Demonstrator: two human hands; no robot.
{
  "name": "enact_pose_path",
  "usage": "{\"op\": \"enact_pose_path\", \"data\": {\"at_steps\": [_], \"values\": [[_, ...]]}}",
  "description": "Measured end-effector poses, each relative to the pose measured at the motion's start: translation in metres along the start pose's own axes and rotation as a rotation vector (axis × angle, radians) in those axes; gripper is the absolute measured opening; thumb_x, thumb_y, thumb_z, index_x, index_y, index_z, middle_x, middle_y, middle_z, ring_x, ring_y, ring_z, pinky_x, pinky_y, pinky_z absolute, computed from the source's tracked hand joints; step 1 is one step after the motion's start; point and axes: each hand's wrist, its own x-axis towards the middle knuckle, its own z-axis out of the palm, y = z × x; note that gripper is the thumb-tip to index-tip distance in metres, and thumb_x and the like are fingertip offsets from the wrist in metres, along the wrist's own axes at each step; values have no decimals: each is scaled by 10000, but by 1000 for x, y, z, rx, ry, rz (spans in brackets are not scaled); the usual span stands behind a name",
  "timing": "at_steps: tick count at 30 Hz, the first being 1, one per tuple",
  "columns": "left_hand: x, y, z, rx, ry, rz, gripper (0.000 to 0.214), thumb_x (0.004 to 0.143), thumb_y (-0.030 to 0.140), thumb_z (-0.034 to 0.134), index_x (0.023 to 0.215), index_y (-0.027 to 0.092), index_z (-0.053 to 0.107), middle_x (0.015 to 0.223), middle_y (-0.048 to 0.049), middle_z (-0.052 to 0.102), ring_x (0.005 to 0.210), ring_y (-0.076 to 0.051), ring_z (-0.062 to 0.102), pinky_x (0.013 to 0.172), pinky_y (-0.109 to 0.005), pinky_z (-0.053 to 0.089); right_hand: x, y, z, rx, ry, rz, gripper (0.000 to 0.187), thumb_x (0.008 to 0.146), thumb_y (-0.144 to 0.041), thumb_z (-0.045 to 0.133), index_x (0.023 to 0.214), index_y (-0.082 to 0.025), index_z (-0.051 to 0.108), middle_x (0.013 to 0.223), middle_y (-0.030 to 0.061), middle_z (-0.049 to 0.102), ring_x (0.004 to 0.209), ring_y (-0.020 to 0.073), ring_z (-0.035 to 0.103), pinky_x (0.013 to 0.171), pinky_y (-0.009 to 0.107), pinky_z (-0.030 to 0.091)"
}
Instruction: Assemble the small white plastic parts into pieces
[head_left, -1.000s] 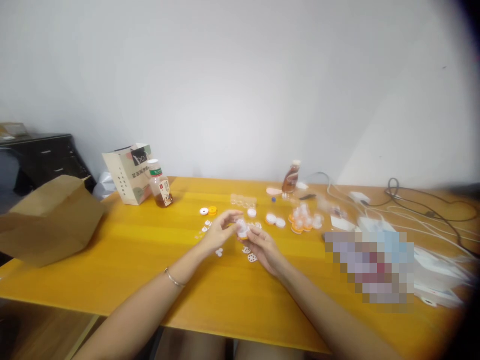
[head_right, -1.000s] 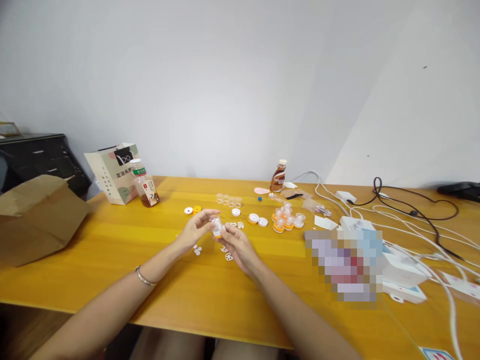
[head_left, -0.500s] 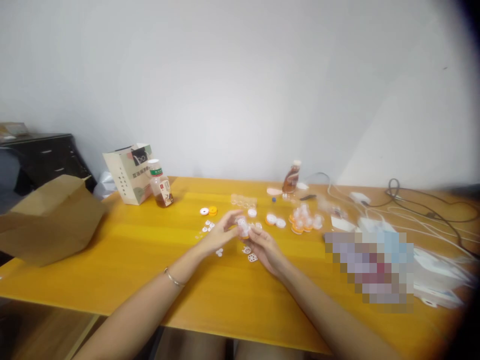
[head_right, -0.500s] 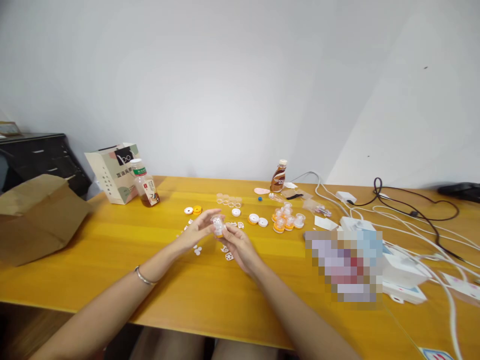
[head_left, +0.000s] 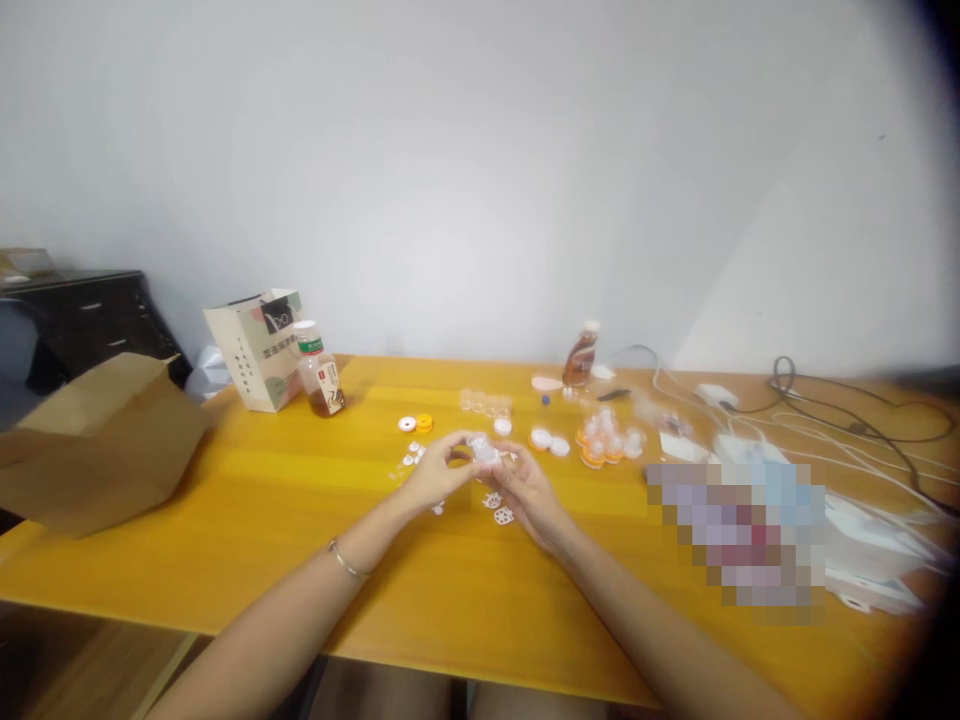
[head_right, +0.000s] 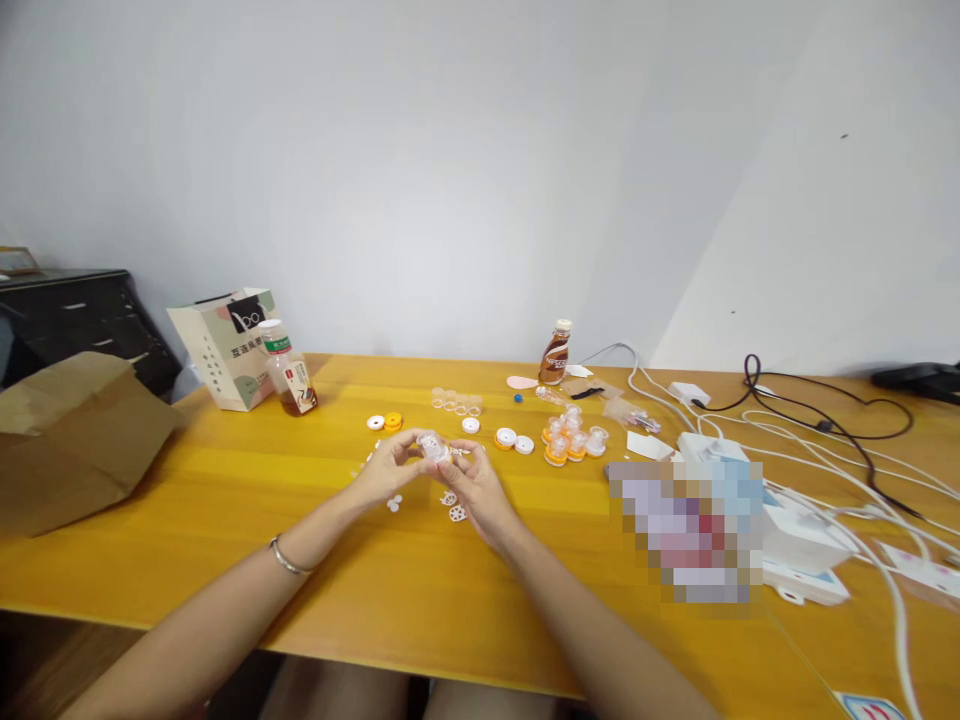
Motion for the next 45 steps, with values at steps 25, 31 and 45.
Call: {"op": "enact_pose_path", "data": {"at_steps": [25,31,45], "values": [[1,-7,3,-76,63,-88,289,607,281,687,822,126,572,824,-45,621,796,-153,566,769,-282,424,3,1,-6,-170,-39,-20,375,638,-290,666,883,-261,384,763,-29,639,714,146,591,661,287,428],[0,-14,5,-9,19,-115,299,614,279,679,844,125,567,866,-66,622,807,-163,575,772,-299,432,3,5,-12,-306,-126,-24,416,630,-192,652,967,-265,418,853,-19,600,760,130,560,657,260,428],[-14,-6,15,635,38,173,411,801,368,458,1176,217,389,1175,-68,502,1091,-200,449,943,-365,339,14,-19,-46,-1163,170,-178,201,710,-332,494,850,-194,453,708,-9,521,640,148,505,613,270,407]]}}
